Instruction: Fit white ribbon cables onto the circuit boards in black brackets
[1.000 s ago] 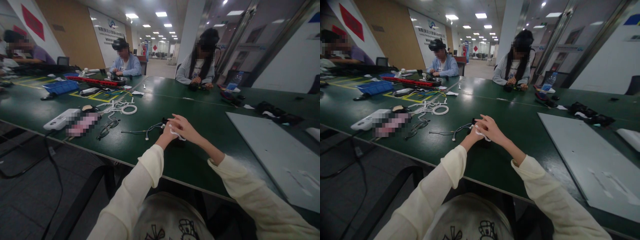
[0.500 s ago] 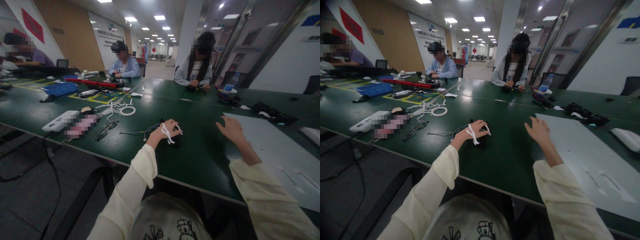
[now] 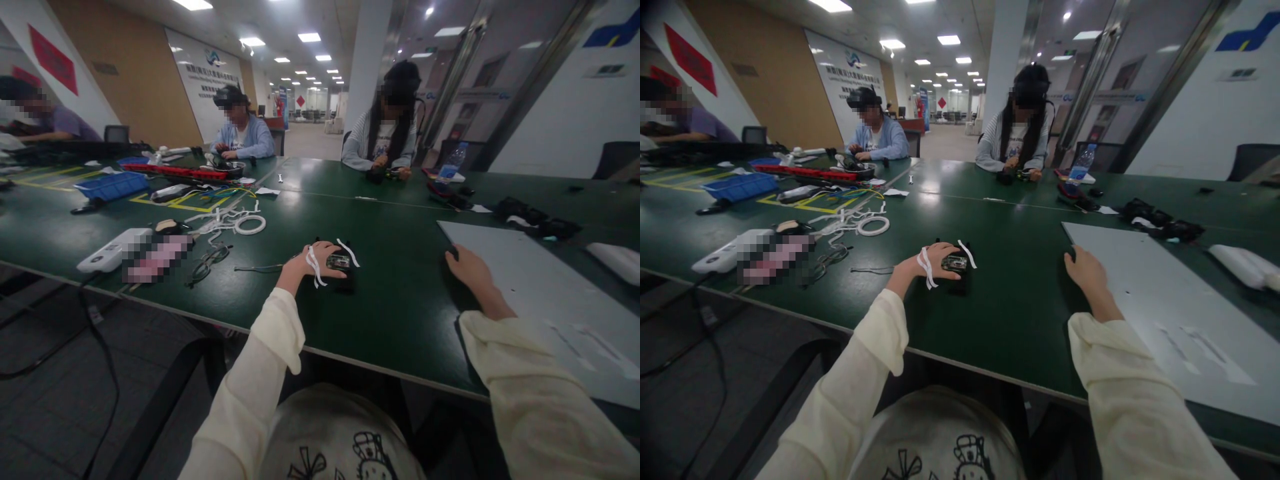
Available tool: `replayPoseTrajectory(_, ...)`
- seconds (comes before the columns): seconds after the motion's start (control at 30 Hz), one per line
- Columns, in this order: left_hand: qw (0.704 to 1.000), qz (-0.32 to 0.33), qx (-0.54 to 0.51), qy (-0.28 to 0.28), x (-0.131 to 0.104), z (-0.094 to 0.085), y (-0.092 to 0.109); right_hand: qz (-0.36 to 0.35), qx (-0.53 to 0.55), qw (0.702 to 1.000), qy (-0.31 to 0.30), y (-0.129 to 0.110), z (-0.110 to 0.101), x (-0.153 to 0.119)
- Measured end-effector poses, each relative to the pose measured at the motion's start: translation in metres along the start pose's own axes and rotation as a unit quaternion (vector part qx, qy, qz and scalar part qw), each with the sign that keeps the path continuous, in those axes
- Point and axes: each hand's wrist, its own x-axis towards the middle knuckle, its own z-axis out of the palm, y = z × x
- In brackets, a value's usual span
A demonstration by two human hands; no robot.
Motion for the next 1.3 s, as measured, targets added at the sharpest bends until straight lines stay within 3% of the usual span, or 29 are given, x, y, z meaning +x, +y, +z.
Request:
replayPoseTrajectory(0.1, 1.000, 0.024, 0.002, 0.008, 0.002, 0.002, -0.006, 0.017, -0.008, 0.999, -0.028, -0.006, -0.003, 0.000)
replayPoseTrajectory(0.4, 0.999, 0.011, -0.002, 0.051, 0.013, 0.012, -0.011, 0.069, 0.053, 0.996, -0.022, -0.015, -0.013, -0.003)
replayPoseTrajectory(0.73, 0.988, 0.000, -0.091, 0.127, 0.005, -0.009, 0.005, 0.023, 0.123, 0.992, 0.001, -0.046, -0.008, -0.012)
replayPoseTrajectory(1.03, 0.963, 0.019, -0.121, 0.239, 0.004, -0.018, 0.009, -0.133, 0.239, 0.960, -0.061, -0.114, -0.017, -0.054)
replayPoseTrajectory(1.3, 0.962, 0.012, -0.100, 0.253, 0.004, -0.024, 0.013, -0.325, 0.333, 0.868, -0.172, -0.173, -0.039, -0.111)
